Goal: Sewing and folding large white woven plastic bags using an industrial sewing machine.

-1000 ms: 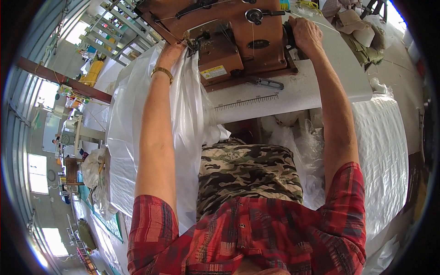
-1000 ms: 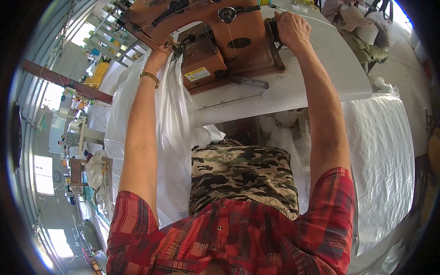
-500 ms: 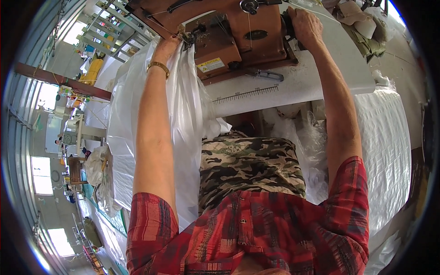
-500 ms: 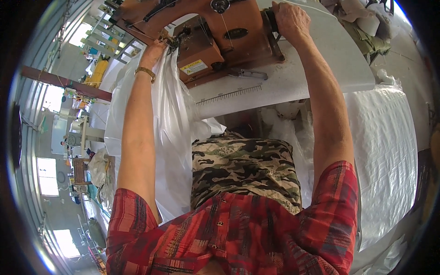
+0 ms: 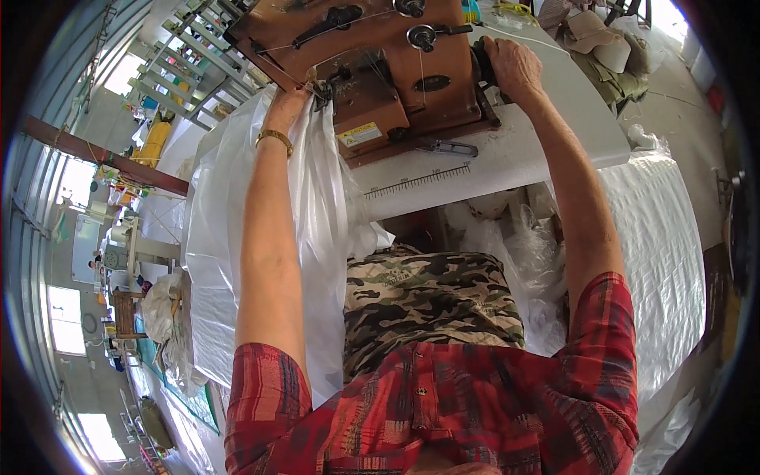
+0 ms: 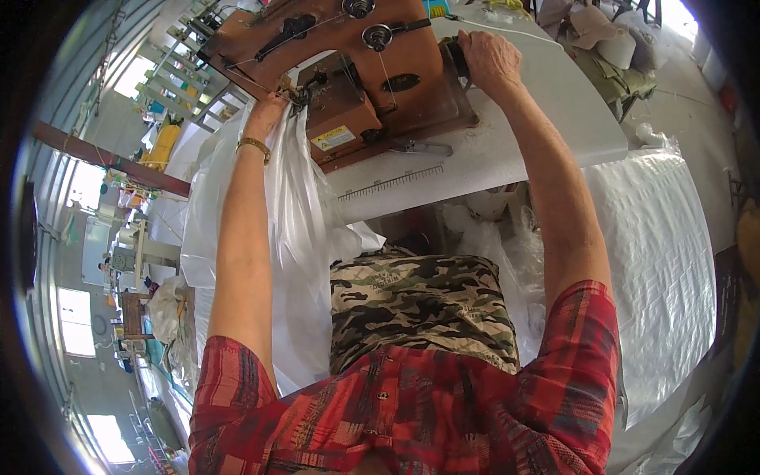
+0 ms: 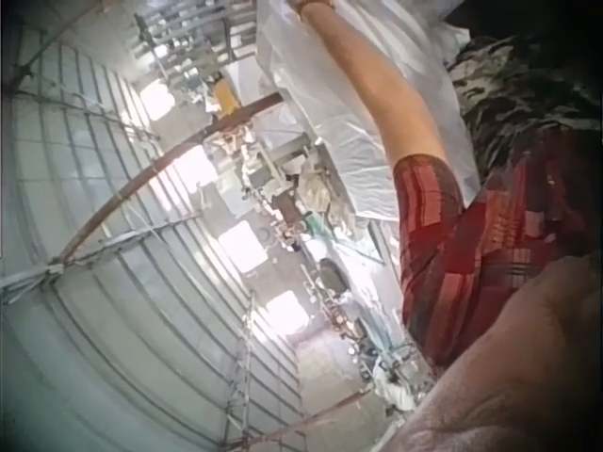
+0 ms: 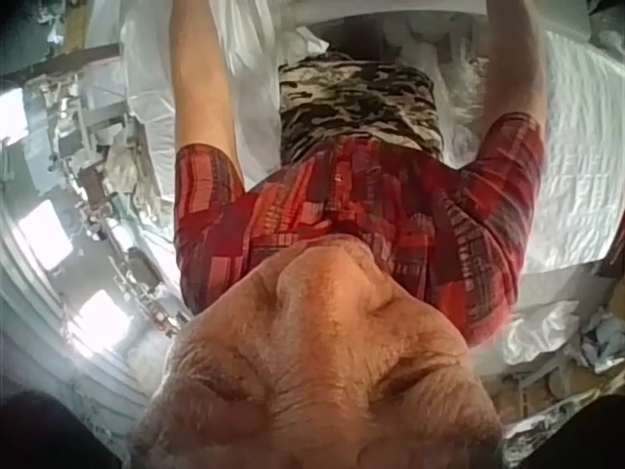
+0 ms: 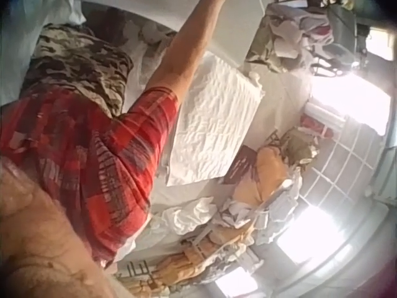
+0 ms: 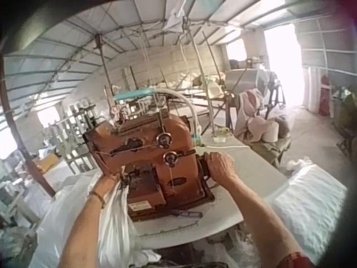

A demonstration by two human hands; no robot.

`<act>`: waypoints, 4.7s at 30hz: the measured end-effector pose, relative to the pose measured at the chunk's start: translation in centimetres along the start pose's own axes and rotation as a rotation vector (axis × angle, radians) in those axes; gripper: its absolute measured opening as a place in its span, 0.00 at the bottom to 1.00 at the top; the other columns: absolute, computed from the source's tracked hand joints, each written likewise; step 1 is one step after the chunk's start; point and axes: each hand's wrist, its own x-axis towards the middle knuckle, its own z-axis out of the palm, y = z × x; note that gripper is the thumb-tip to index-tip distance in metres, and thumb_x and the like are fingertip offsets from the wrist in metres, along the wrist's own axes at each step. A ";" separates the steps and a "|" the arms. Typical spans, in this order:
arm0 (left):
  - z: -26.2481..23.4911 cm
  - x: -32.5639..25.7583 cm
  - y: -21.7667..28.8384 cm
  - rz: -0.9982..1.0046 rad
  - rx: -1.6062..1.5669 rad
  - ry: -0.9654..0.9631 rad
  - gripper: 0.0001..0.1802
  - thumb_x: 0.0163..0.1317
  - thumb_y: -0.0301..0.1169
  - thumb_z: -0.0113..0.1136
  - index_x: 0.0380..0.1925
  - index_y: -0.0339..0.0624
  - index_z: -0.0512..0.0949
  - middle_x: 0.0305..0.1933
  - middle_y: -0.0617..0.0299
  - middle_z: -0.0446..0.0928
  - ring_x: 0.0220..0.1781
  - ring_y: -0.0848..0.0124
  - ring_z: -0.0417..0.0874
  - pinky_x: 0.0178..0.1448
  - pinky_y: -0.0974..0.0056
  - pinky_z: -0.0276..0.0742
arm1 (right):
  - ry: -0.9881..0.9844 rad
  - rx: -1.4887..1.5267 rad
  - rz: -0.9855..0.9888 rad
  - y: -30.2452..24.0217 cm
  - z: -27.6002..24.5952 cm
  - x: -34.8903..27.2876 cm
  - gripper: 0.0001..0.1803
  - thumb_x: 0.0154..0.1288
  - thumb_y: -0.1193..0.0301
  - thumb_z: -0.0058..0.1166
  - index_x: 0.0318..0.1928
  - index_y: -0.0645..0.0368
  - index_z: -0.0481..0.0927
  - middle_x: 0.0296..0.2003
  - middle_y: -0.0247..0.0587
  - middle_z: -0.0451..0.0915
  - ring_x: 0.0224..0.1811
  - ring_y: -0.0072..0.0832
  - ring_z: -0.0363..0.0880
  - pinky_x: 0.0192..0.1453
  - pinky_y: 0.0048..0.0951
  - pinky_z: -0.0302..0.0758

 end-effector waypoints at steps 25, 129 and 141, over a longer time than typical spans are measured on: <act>1.1 0.2 -2.0 -0.221 -0.120 -0.042 0.18 0.59 0.36 0.54 0.45 0.36 0.78 0.52 0.45 0.78 0.53 0.51 0.79 0.56 0.59 0.73 | -0.052 0.097 0.197 -2.1 0.4 1.4 0.25 0.69 0.51 0.42 0.40 0.59 0.83 0.39 0.58 0.82 0.46 0.56 0.79 0.50 0.52 0.74; -29.5 -54.3 -23.0 -0.892 0.462 0.875 0.40 0.61 0.55 0.56 0.68 0.48 0.61 0.73 0.58 0.59 0.73 0.55 0.61 0.68 0.27 0.43 | -1.343 1.677 -0.506 -27.8 -8.7 -34.6 0.20 0.70 0.59 0.53 0.44 0.67 0.83 0.37 0.47 0.84 0.40 0.26 0.80 0.47 0.32 0.75; -9.8 -48.8 -11.3 -0.682 0.211 -0.085 0.10 0.62 0.32 0.55 0.37 0.40 0.81 0.32 0.50 0.82 0.35 0.52 0.83 0.41 0.54 0.77 | -1.367 1.970 0.643 -22.3 -3.3 -36.5 0.22 0.70 0.69 0.44 0.64 0.53 0.67 0.57 0.45 0.75 0.58 0.32 0.74 0.61 0.36 0.70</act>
